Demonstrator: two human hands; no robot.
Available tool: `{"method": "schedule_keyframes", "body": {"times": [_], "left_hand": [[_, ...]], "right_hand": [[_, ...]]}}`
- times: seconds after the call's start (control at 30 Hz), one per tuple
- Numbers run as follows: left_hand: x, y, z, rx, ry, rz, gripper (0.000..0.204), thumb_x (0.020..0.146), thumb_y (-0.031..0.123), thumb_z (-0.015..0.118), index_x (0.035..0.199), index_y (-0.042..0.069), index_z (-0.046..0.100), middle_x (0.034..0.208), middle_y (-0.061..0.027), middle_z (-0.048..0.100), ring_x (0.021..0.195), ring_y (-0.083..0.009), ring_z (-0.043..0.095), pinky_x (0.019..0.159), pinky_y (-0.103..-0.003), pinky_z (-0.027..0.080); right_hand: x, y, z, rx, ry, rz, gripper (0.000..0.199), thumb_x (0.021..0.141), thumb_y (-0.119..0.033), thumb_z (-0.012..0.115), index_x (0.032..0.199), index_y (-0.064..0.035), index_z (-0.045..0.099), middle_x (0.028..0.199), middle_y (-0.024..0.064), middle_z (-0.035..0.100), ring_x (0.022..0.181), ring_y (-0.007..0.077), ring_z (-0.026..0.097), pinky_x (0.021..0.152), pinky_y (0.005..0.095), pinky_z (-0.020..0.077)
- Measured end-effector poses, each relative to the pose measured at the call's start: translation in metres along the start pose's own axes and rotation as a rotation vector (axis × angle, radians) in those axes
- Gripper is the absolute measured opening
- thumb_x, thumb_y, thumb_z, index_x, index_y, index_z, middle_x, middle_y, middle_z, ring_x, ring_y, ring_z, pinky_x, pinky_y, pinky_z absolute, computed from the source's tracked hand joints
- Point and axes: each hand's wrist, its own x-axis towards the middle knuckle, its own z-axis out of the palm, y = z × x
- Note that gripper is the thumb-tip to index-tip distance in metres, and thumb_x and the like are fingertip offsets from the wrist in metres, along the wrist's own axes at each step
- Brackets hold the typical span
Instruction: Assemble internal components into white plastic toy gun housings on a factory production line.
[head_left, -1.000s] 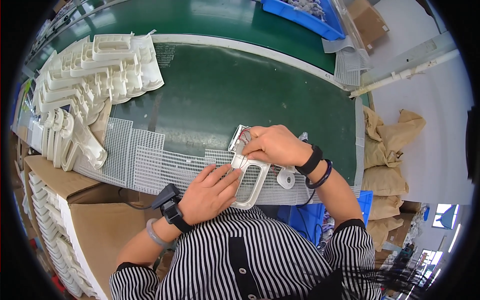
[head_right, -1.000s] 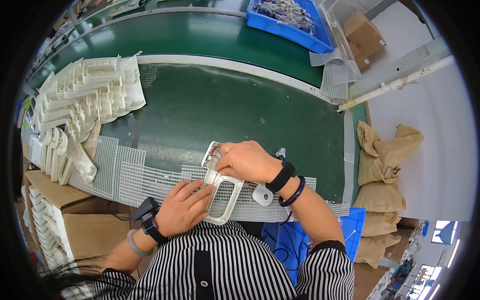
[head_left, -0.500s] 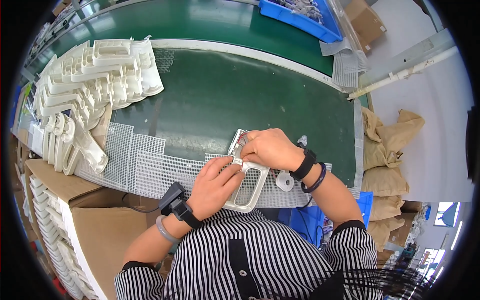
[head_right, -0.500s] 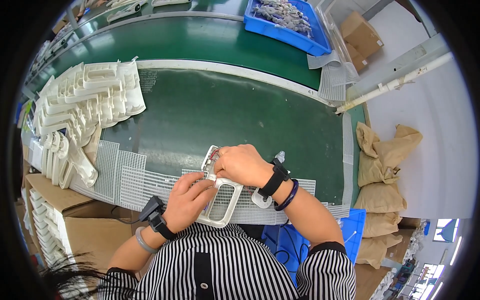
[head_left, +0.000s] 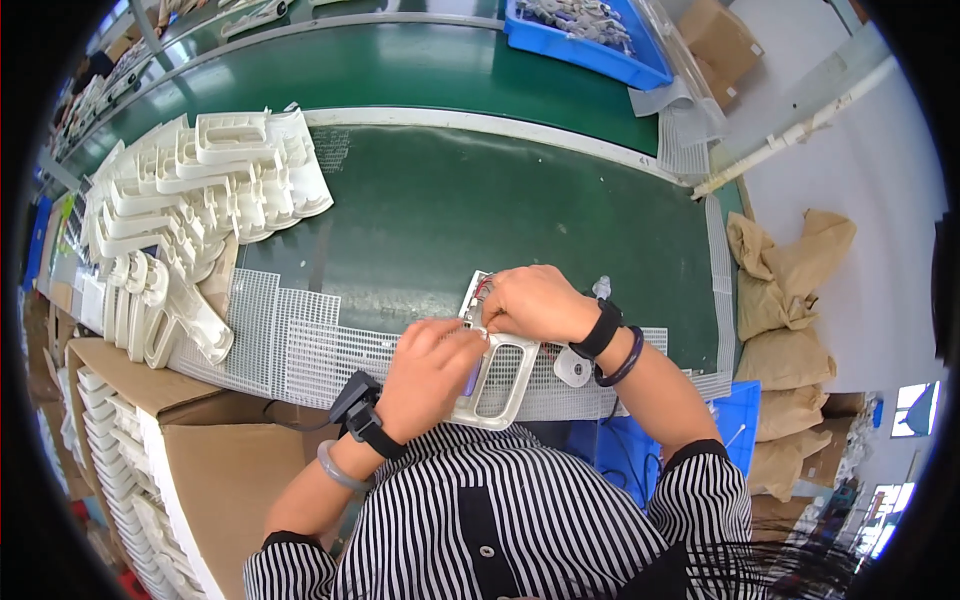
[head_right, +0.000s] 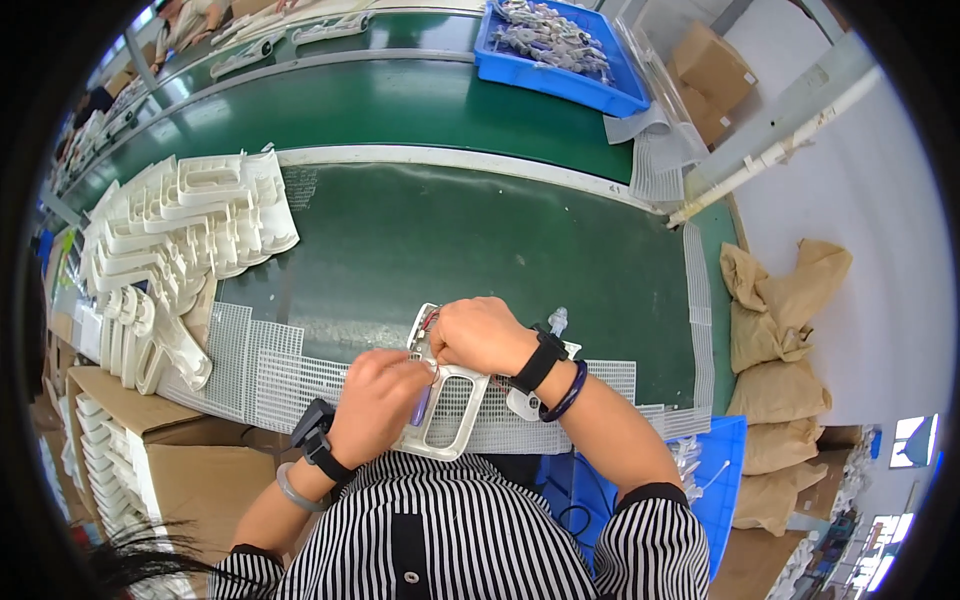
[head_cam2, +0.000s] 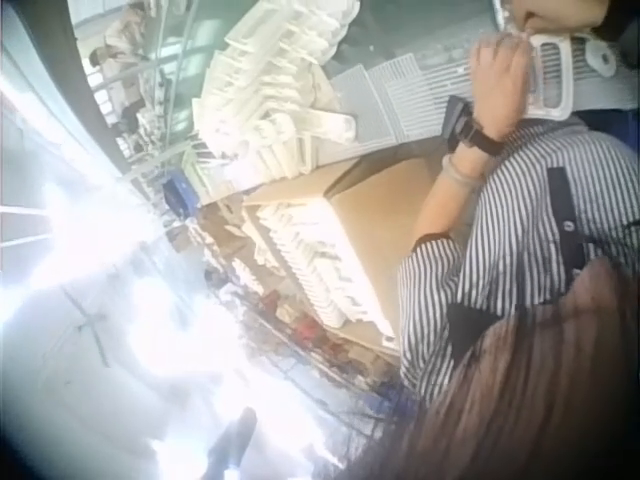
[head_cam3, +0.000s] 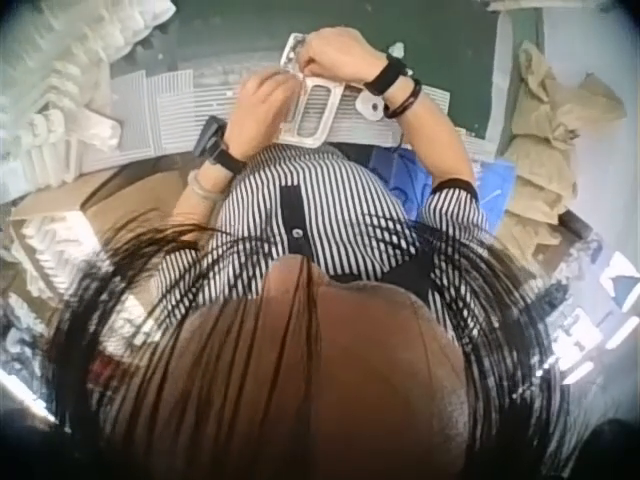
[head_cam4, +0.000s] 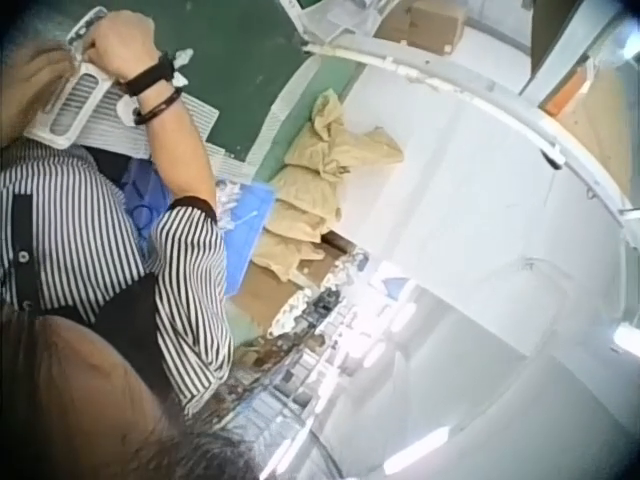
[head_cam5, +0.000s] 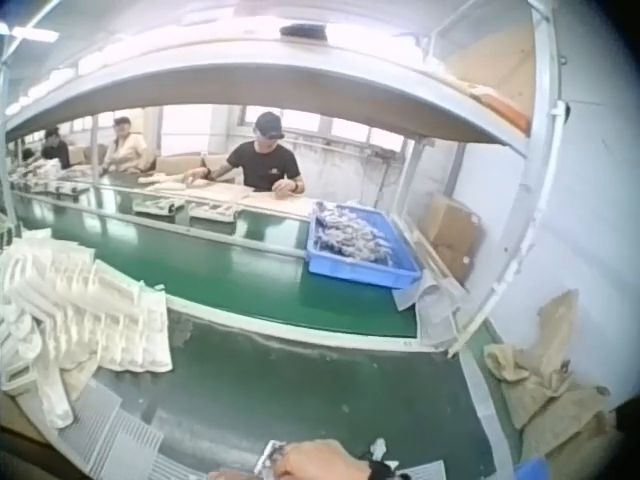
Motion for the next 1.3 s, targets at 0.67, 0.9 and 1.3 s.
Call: {"method": "schedule_keyframes", "body": {"times": [0.67, 0.9, 1.3], "left_hand": [[0.068, -0.035, -0.016, -0.286, -0.260, -0.363, 0.028, 0.102, 0.016, 0.054, 0.125, 0.004, 0.065, 0.122, -0.0152, 0.070, 0.116, -0.0366, 0.062, 0.101, -0.045, 0.048], [0.049, -0.040, 0.001, -0.071, -0.065, -0.205, 0.028, 0.104, 0.021, 0.053, 0.124, 0.007, 0.067, 0.120, -0.0133, 0.070, 0.118, -0.0330, 0.060, 0.103, -0.046, 0.046], [0.040, -0.055, -0.026, -0.582, -0.198, -0.342, 0.047, 0.106, 0.024, 0.052, 0.150, 0.006, 0.049, 0.137, -0.0199, 0.061, 0.128, -0.0314, 0.057, 0.111, -0.040, 0.044]], "right_hand": [[-0.003, 0.009, 0.024, -0.022, 0.226, -0.052, 0.005, 0.072, -0.016, 0.075, 0.074, -0.0113, 0.073, 0.084, 0.0085, 0.073, 0.081, 0.0317, 0.072, 0.066, 0.0444, 0.0562], [-0.012, -0.004, 0.009, -0.026, 0.141, -0.037, 0.005, 0.077, -0.016, 0.072, 0.076, -0.0109, 0.073, 0.088, 0.0080, 0.070, 0.083, 0.0306, 0.071, 0.071, 0.0449, 0.0553], [-0.057, -0.009, 0.002, 0.117, 0.401, 0.015, 0.018, 0.091, -0.014, 0.071, 0.107, -0.0064, 0.075, 0.101, 0.0092, 0.067, 0.095, 0.0277, 0.065, 0.083, 0.0384, 0.0517]]}}
